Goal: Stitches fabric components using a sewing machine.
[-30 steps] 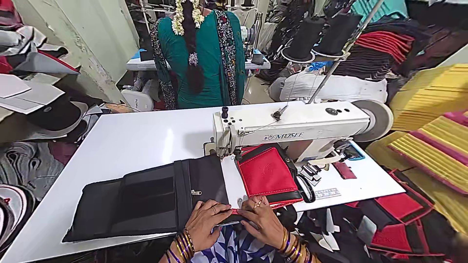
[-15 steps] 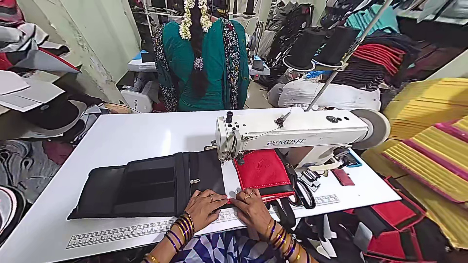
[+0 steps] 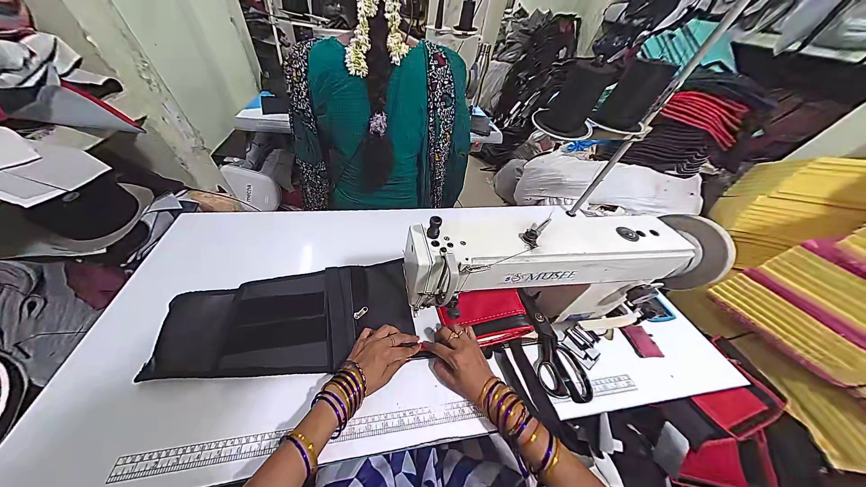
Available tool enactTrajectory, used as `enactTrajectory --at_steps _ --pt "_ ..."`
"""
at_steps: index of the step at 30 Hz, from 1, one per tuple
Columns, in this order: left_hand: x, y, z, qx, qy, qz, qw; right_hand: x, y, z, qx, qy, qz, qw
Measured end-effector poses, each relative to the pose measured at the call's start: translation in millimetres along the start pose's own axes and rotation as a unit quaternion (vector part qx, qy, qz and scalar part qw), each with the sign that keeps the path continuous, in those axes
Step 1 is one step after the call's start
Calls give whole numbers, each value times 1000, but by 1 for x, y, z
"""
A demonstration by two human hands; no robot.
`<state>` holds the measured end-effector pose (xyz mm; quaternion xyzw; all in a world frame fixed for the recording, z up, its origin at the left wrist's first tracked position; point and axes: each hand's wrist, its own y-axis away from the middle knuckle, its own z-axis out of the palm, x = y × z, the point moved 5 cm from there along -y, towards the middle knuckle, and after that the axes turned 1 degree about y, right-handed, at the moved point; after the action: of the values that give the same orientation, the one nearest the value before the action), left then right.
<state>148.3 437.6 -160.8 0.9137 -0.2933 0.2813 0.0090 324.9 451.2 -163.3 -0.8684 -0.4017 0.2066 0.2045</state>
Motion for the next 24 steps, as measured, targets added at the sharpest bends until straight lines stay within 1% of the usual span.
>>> enactTrajectory --at_steps 3,7,10,13,15,16,17,18,19,20,22,23,24 --pt "-8 -8 -4 -20 -2 -15 1000 4 -8 2 -8 1 3 1000" --pt "-15 -15 -8 -7 -1 -15 1000 7 -15 3 -31 -7 30 999" --pt "-18 -17 -9 0 -3 -19 1000 7 -17 6 -26 -3 43 999" --pt "-18 -15 -7 32 -11 -8 999 2 -15 6 -35 -19 58 998" --pt "-15 -18 -6 36 -32 -4 999 1 -3 -3 -6 -40 60 997" --pt "-15 -19 -5 42 -48 5 998 2 7 -14 24 -51 64 996" --pt "-16 -19 -3 58 -63 21 996 5 20 -28 73 -45 80 993" --pt "-17 -19 -1 81 -73 40 993 12 36 -47 129 -24 122 984" --pt "-18 -19 1 101 -77 54 990 23 54 -70 176 10 185 967" --pt "-19 -18 2 114 -78 63 988 39 74 -94 199 50 261 943" --pt "-19 -17 4 123 -73 68 987 79 110 -137 172 90 414 889" --pt "-18 -17 2 116 -68 64 989 100 124 -153 144 99 473 864" --pt "-17 -18 1 105 -63 57 991 120 134 -165 116 99 514 844"
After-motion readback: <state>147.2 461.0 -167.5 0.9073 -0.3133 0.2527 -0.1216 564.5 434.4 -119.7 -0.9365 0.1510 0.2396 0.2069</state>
